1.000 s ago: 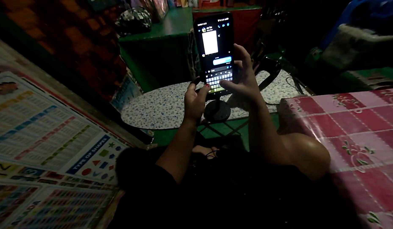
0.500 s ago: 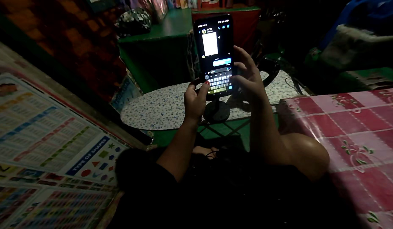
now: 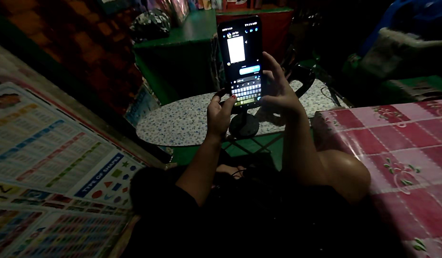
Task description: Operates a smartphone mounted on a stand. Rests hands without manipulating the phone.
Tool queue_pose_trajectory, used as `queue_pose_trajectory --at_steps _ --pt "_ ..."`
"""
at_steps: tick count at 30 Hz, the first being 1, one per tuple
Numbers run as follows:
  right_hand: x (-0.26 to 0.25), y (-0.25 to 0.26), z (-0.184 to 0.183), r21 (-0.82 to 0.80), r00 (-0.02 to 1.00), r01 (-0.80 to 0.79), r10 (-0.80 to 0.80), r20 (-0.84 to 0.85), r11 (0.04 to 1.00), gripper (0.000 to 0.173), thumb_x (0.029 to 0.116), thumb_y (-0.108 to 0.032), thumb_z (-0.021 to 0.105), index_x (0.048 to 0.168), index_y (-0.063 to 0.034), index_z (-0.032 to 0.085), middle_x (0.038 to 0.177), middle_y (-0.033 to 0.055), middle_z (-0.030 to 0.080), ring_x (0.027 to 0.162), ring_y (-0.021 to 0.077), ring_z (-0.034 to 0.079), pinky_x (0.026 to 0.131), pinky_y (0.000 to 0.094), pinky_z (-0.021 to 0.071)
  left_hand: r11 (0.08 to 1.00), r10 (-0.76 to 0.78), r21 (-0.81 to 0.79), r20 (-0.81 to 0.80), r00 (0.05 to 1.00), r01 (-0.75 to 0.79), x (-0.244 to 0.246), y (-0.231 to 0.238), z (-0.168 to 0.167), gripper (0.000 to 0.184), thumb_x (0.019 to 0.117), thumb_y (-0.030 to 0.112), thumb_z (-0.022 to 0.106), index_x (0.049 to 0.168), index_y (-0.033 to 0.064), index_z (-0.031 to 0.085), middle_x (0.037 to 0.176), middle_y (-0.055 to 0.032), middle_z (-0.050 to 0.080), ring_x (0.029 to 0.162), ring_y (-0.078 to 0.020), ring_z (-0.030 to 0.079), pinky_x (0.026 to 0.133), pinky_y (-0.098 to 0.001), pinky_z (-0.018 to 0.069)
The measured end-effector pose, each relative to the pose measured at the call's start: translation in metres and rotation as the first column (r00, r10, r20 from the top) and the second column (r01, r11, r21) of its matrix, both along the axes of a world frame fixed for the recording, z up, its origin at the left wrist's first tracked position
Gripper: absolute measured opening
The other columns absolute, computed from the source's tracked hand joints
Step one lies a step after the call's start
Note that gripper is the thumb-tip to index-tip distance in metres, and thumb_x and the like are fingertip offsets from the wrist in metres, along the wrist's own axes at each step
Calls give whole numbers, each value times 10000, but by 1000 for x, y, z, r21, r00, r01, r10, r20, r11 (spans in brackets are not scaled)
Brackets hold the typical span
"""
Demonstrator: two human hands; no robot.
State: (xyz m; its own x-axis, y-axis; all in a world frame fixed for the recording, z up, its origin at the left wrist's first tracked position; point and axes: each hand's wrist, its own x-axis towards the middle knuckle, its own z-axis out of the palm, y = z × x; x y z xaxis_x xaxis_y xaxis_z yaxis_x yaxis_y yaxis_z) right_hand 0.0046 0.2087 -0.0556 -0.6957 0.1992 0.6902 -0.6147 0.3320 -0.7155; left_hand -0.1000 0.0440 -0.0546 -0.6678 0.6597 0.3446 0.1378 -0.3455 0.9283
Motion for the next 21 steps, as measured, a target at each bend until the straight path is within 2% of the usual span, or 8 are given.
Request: queue_pose_trajectory --at_steps 4,6,11,15,21 --pt "1 0 1 -1 1000 -10 10 13 1000 1054 808 -140 758 1598 -12 73 1396 57 519 1122 83 662 895 272 610 1000 -9 -1 -1 1000 9 -1 -1 -1 397 1028 49 482 1410 -48 434 1079 -93 678 805 -77 704 751 -249 605" --pt "2 -1 1 -7 1000 -14 14 14 1000 1050 795 -96 745 1601 -16 77 1403 66 516 1132 90 660 903 277 607 1000 -12 -1 -2 1000 12 -2 -1 -1 403 1021 39 485 1411 -47 434 1080 -93 683 804 -78 705 755 -248 606" --pt "-1 3 -1 -9 999 -51 51 0 999 1056 801 -89 756 1601 -20 69 1406 67 520 1166 112 652 941 303 601 1000 -17 -6 0 1000 17 -1 -1 0 412 1009 17 483 1412 -50 432 1096 -95 677 807 -72 702 757 -242 603" --pt "-1 3 -1 7 1000 -15 15 9 1000 1047 793 -68 739 1603 -16 77 1395 84 530 1148 113 658 925 298 604 1000 -26 -7 -10 1000 26 -3 -1 -2 425 1001 11 487 1417 -50 428 1086 -100 684 810 -91 712 765 -263 611" --pt "-1 2 -2 18 1000 -4 4 -4 1000 1039 810 -100 749 1600 -4 81 1397 74 527 1147 89 653 925 279 599 999 -27 -31 -24 999 26 -4 -2 -3 473 982 -1 499 1441 -50 398 1088 -106 684 825 -85 705 781 -257 601"
